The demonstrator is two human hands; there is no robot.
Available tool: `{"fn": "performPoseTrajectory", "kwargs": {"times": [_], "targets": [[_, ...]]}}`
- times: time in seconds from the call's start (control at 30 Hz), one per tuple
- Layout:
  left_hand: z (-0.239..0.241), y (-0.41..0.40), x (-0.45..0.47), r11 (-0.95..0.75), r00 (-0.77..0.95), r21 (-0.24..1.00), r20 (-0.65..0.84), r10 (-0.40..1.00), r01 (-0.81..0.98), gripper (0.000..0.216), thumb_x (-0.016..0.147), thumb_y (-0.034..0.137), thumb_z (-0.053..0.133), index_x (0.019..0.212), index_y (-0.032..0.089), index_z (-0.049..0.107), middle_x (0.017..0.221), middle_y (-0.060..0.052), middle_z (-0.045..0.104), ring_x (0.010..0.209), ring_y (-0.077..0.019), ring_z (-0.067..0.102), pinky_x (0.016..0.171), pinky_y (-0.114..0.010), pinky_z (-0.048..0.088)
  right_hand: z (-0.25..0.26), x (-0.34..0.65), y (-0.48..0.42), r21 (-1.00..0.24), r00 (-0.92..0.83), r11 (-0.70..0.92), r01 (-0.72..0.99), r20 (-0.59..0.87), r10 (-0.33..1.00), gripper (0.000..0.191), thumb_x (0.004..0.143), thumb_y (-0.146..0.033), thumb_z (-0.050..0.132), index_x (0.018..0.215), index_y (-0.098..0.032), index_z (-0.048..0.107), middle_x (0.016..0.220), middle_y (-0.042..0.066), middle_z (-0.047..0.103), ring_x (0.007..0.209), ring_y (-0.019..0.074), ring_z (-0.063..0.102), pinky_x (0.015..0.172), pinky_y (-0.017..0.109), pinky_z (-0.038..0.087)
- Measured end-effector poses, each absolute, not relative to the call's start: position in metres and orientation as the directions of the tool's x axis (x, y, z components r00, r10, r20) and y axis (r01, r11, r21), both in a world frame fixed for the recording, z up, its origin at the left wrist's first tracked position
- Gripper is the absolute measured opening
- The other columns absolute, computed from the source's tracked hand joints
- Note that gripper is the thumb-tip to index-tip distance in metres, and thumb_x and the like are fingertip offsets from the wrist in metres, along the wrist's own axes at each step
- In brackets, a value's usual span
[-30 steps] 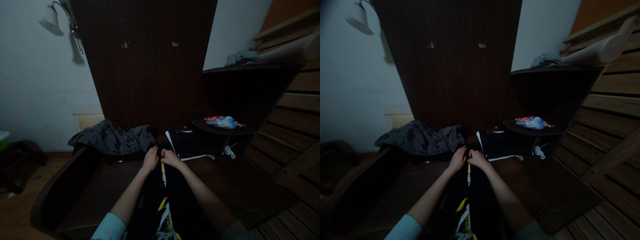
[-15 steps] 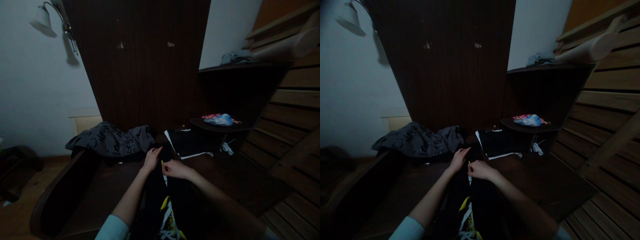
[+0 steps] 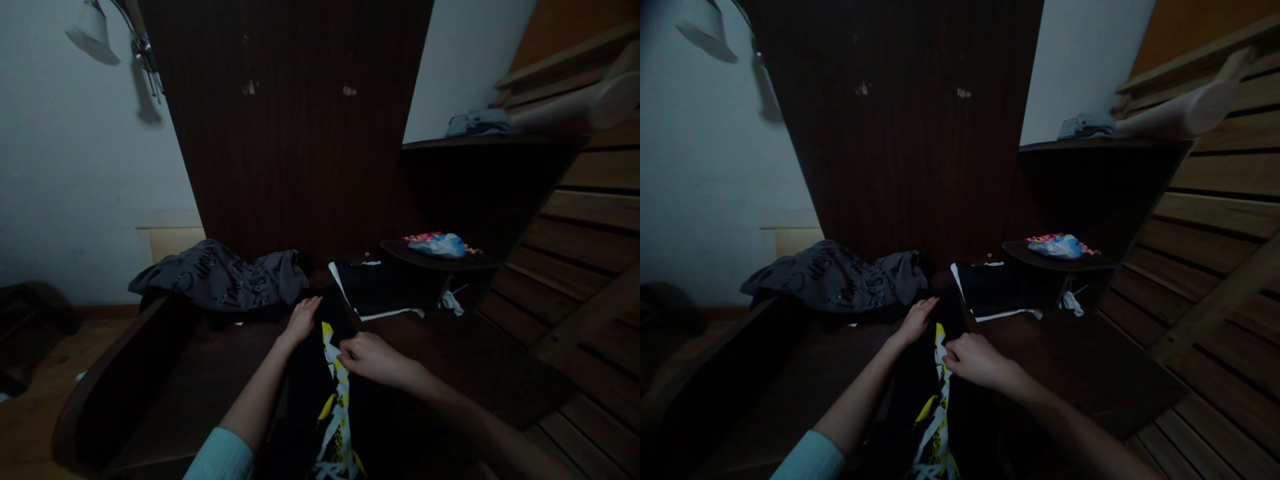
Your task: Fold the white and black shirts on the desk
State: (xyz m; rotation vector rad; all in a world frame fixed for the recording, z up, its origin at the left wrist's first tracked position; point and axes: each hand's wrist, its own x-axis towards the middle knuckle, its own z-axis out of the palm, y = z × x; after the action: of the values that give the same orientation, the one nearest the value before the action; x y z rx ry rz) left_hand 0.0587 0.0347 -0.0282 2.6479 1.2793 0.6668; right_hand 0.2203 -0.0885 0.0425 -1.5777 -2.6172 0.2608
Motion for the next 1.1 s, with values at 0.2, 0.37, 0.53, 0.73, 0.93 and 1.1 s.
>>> {"fn": "performPoseTrajectory", "kwargs": {"times": [0.2, 0.37, 0.53, 0.73, 0.93, 1.1], "targets": [[-0.03, 0.035, 0.059, -0.621, 0.523, 0.291, 0.35, 0.777, 0.727, 0.061, 0.068, -0.003, 0.034, 0.127, 0.012, 0.036, 0.131, -0.011, 0.042, 0.118, -0.018, 0.037, 0.098, -0.035, 0.031, 0.039, 0.207, -0.09, -0.169, -0.527, 0.506, 0.846, -0.109, 0.843, 0.024, 0.078, -0.025, 0.042, 0.074, -0.019, 0.066, 0.069, 0.003, 0.066, 0.058, 0.0128, 0.057, 0.051, 0.021, 0.031], [-0.031, 0.036, 0.06, -0.608, 0.519, 0.244, 0.342, 0.783, 0.756, 0.058, 0.068, -0.001, 0.034, 0.125, 0.007, 0.037, 0.135, -0.013, 0.036, 0.12, -0.0196, 0.035, 0.099, -0.035, 0.03, 0.024, 0.196, -0.093, -0.17, -0.602, 0.582, 0.795, -0.109, 0.791, 0.03, 0.08, -0.028, 0.039, 0.075, -0.018, 0.067, 0.071, 0.006, 0.068, 0.061, 0.0145, 0.059, 0.051, 0.021, 0.032], [-0.031, 0.036, 0.062, -0.595, 0.508, 0.229, 0.343, 0.79, 0.77, 0.058, 0.067, -0.001, 0.033, 0.124, 0.009, 0.039, 0.133, -0.012, 0.038, 0.118, -0.019, 0.037, 0.098, -0.035, 0.031, 0.031, 0.197, -0.099, -0.15, -0.581, 0.562, 0.814, -0.154, 0.799, 0.027, 0.076, -0.023, 0.043, 0.069, -0.017, 0.069, 0.066, 0.006, 0.068, 0.057, 0.0143, 0.06, 0.051, 0.021, 0.034], [-0.029, 0.035, 0.06, -0.612, 0.508, 0.282, 0.363, 0.781, 0.739, 0.057, 0.068, -0.001, 0.033, 0.123, 0.013, 0.04, 0.132, -0.01, 0.04, 0.118, -0.0187, 0.037, 0.098, -0.036, 0.032, 0.033, 0.196, -0.096, -0.175, -0.603, 0.578, 0.797, -0.186, 0.776, 0.029, 0.078, -0.024, 0.04, 0.073, -0.016, 0.068, 0.07, 0.008, 0.068, 0.061, 0.015, 0.059, 0.054, 0.022, 0.036], [-0.025, 0.031, 0.061, -0.588, 0.46, 0.291, 0.405, 0.79, 0.754, 0.052, 0.072, 0.002, 0.034, 0.122, 0.013, 0.04, 0.12, -0.012, 0.045, 0.112, -0.0183, 0.041, 0.095, -0.034, 0.035, 0.031, 0.208, -0.08, -0.263, -0.366, 0.352, 0.898, -0.004, 0.93, 0.025, 0.083, -0.033, 0.04, 0.089, -0.019, 0.059, 0.074, 0.004, 0.064, 0.066, 0.0143, 0.058, 0.057, 0.021, 0.034], [-0.025, 0.031, 0.062, -0.589, 0.464, 0.288, 0.4, 0.79, 0.755, 0.047, 0.073, 0.002, 0.035, 0.12, 0.006, 0.041, 0.113, -0.015, 0.048, 0.107, -0.02, 0.043, 0.093, -0.034, 0.036, 0.026, 0.242, -0.071, -0.24, -0.145, 0.135, 0.961, -0.022, 0.989, 0.024, 0.08, -0.038, 0.045, 0.083, -0.018, 0.058, 0.078, 0.006, 0.064, 0.071, 0.0175, 0.058, 0.059, 0.024, 0.034]]}}
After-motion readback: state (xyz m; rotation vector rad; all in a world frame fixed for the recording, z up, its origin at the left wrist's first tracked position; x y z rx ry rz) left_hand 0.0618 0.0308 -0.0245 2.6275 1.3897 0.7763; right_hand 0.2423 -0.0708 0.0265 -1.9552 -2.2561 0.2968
